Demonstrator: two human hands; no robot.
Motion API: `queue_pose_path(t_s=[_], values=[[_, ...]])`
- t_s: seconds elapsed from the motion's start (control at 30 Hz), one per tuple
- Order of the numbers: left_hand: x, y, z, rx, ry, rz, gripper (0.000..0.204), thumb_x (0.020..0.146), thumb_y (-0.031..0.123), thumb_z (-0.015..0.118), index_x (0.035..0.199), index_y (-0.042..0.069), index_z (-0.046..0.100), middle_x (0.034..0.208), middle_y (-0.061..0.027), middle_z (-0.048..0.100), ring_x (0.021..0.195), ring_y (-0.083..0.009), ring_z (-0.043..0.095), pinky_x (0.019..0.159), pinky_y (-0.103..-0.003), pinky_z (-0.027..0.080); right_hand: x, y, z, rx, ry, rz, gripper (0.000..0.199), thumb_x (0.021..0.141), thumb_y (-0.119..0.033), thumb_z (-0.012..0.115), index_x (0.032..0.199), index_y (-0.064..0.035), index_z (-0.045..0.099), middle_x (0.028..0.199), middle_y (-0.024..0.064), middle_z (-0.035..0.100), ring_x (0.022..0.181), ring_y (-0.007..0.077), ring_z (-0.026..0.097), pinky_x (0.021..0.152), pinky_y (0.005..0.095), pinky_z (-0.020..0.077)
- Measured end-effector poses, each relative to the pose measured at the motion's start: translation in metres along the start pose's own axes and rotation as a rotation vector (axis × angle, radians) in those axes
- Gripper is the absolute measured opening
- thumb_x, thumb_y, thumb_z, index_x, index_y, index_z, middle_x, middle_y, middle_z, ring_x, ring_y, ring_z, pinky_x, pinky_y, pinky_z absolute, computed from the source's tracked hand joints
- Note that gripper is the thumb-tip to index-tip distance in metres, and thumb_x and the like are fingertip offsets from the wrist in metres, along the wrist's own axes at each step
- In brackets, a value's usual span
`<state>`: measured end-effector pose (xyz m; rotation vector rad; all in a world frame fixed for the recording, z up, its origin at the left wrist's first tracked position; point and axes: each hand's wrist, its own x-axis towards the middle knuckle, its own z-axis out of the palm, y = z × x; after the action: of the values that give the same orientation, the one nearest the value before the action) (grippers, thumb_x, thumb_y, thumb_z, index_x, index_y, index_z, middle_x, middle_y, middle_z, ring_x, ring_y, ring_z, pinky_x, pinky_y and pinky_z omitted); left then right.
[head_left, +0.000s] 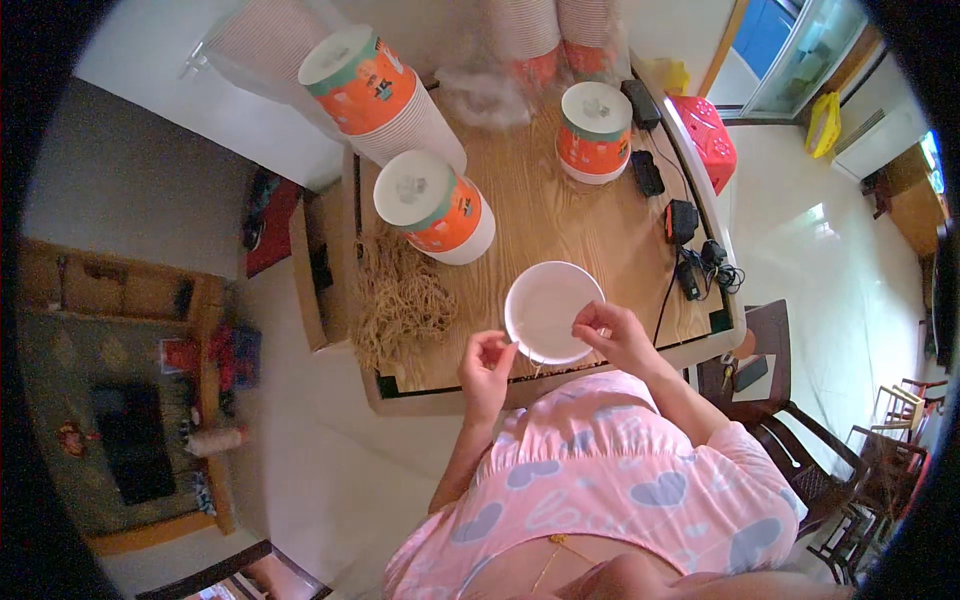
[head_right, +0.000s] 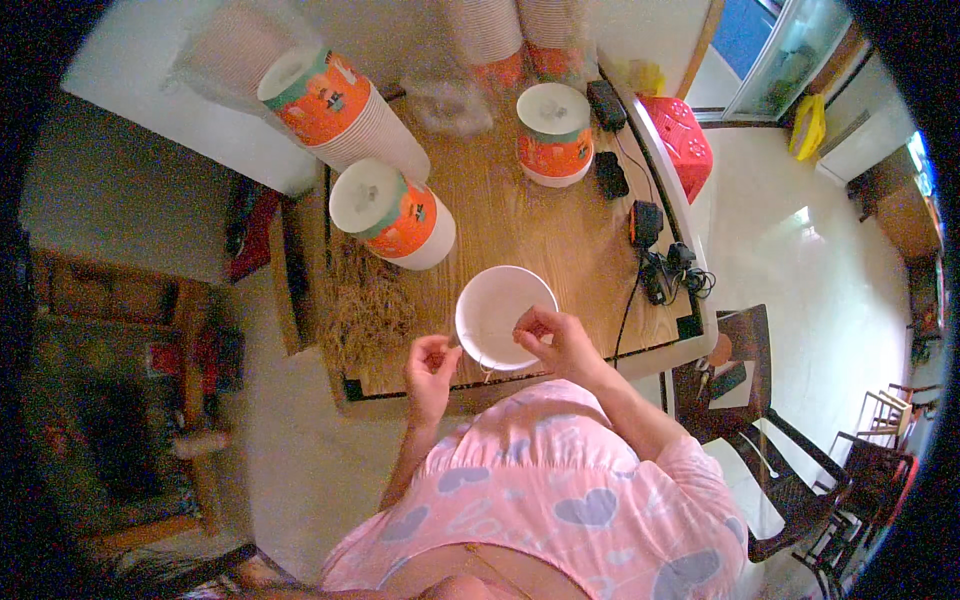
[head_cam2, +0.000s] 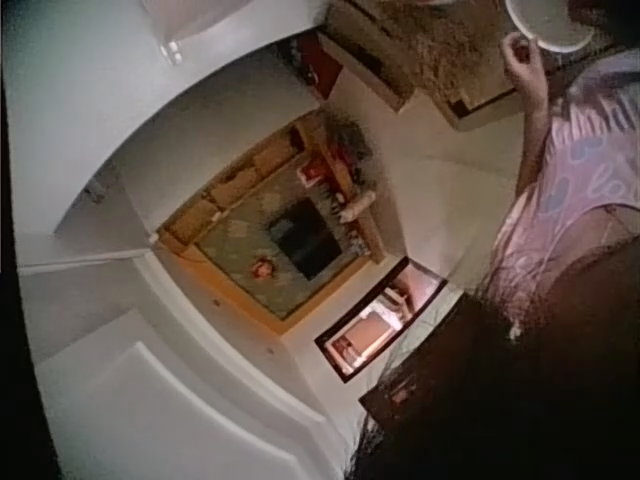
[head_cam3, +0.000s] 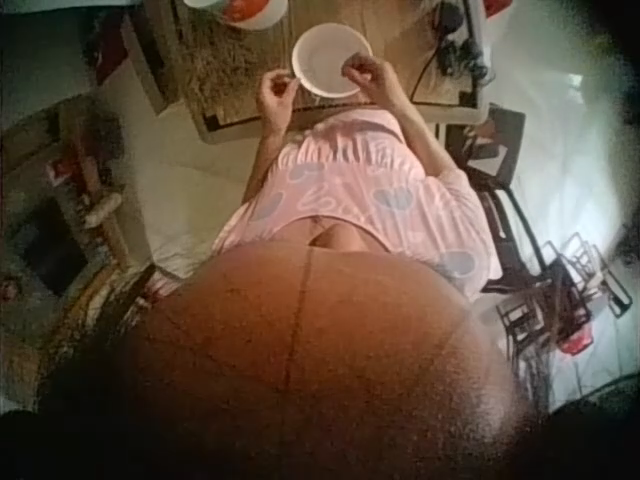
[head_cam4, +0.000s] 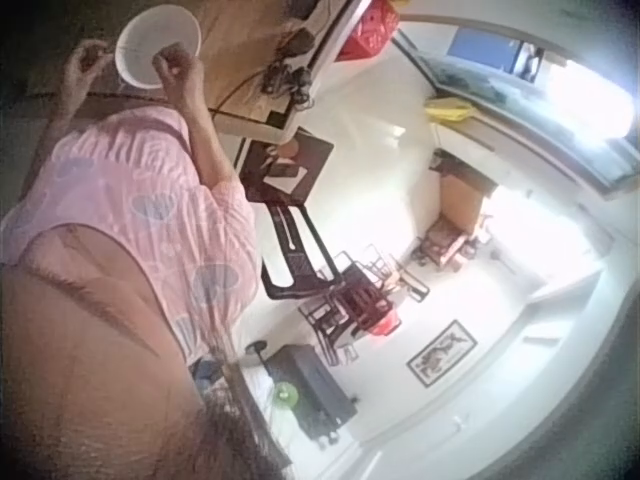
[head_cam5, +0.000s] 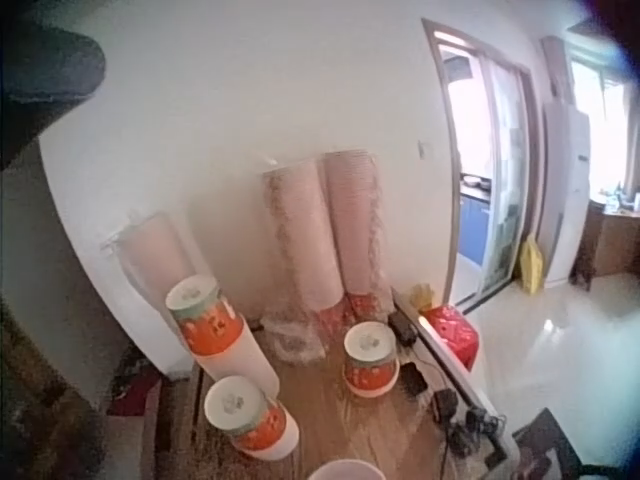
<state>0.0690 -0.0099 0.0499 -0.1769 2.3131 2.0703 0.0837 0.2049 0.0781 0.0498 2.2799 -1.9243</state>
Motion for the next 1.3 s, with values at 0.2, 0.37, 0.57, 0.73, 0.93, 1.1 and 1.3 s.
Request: queue_pose_path(t_s=[0.2, 0.37, 0.57, 0.73, 0.93, 1.1, 1.3], values=[[-0.016, -0.061, -0.024, 0.025, -0.336, -0.296, 0.017, 0.081, 0.019, 0.064, 0.087, 0.003, 0.062, 0.073, 0.0014, 0.059, 0.058, -0.0028, 0.047, 0.052, -0.017, 0.039, 0.011, 0.026, 0.005, -0.089, 0.116, -0.083, 0.006, 0.080, -0.005, 0.060, 0.082, -0.0005, 0.056, 0.073, 0.0059, 0.059, 0.069, 0.0133, 0.056, 0.066, 0.0268, 0.0457], [-0.014, -0.073, -0.015, 0.069, -0.508, -0.495, 0.016, 0.081, 0.018, 0.063, 0.085, 0.002, 0.064, 0.068, 0.0013, 0.060, 0.055, -0.0033, 0.047, 0.050, -0.018, 0.037, 0.014, 0.050, 0.018, -0.193, 0.088, -0.073, 0.007, 0.078, -0.004, 0.060, 0.083, -0.0020, 0.056, 0.076, 0.0097, 0.059, 0.070, 0.0226, 0.059, 0.063, 0.0323, 0.0476], [-0.012, -0.099, -0.007, 0.075, -0.415, -0.530, 0.012, 0.080, 0.013, 0.061, 0.079, 0.001, 0.065, 0.065, -0.0003, 0.061, 0.054, -0.0050, 0.048, 0.050, -0.020, 0.037, 0.018, 0.048, 0.018, -0.076, 0.143, -0.170, 0.005, 0.079, -0.005, 0.059, 0.082, -0.0021, 0.056, 0.077, 0.0097, 0.058, 0.072, 0.0200, 0.058, 0.064, 0.0306, 0.0467], [-0.013, -0.108, -0.003, 0.129, -0.407, -0.462, 0.012, 0.079, 0.011, 0.060, 0.079, 0.001, 0.066, 0.066, -0.0017, 0.061, 0.054, -0.0070, 0.049, 0.050, -0.022, 0.039, 0.023, 0.045, 0.011, -0.024, 0.147, -0.055, 0.003, 0.082, -0.002, 0.057, 0.084, -0.0018, 0.054, 0.085, 0.0055, 0.058, 0.083, 0.0134, 0.055, 0.074, 0.0279, 0.0446], [-0.018, -0.114, -0.014, 0.245, -0.334, -0.333, 0.015, 0.078, 0.012, 0.061, 0.082, -0.002, 0.065, 0.073, -0.0060, 0.065, 0.062, -0.0098, 0.057, 0.059, -0.025, 0.045, 0.032, 0.000, -0.017, 0.967, 0.333, -0.092, 0.007, 0.090, -0.012, 0.046, 0.086, -0.0062, 0.047, 0.096, 0.0095, 0.057, 0.093, 0.0200, 0.056, 0.088, 0.0345, 0.0431], [-0.019, -0.112, -0.015, 0.246, -0.302, -0.231, 0.015, 0.079, 0.009, 0.059, 0.084, -0.003, 0.065, 0.074, -0.0067, 0.065, 0.066, -0.0111, 0.059, 0.062, -0.025, 0.047, 0.044, -0.002, -0.059, 1.159, 0.401, -0.207, 0.008, 0.091, -0.015, 0.044, 0.085, -0.0098, 0.045, 0.063, -0.0020, 0.035, 0.056, 0.0095, 0.036, 0.055, 0.0232, 0.0343], [-0.014, -0.072, -0.004, 0.334, -0.313, -0.203, 0.008, 0.076, 0.005, 0.063, 0.081, 0.000, 0.062, 0.072, -0.0023, 0.062, 0.065, -0.0095, 0.056, 0.063, -0.024, 0.045, 0.041, 0.000, -0.071, 0.563, 0.443, -0.169, 0.008, 0.089, -0.013, 0.049, 0.096, -0.0094, 0.047, 0.066, -0.0038, 0.041, 0.057, 0.0045, 0.039, 0.052, 0.0201, 0.0333]])
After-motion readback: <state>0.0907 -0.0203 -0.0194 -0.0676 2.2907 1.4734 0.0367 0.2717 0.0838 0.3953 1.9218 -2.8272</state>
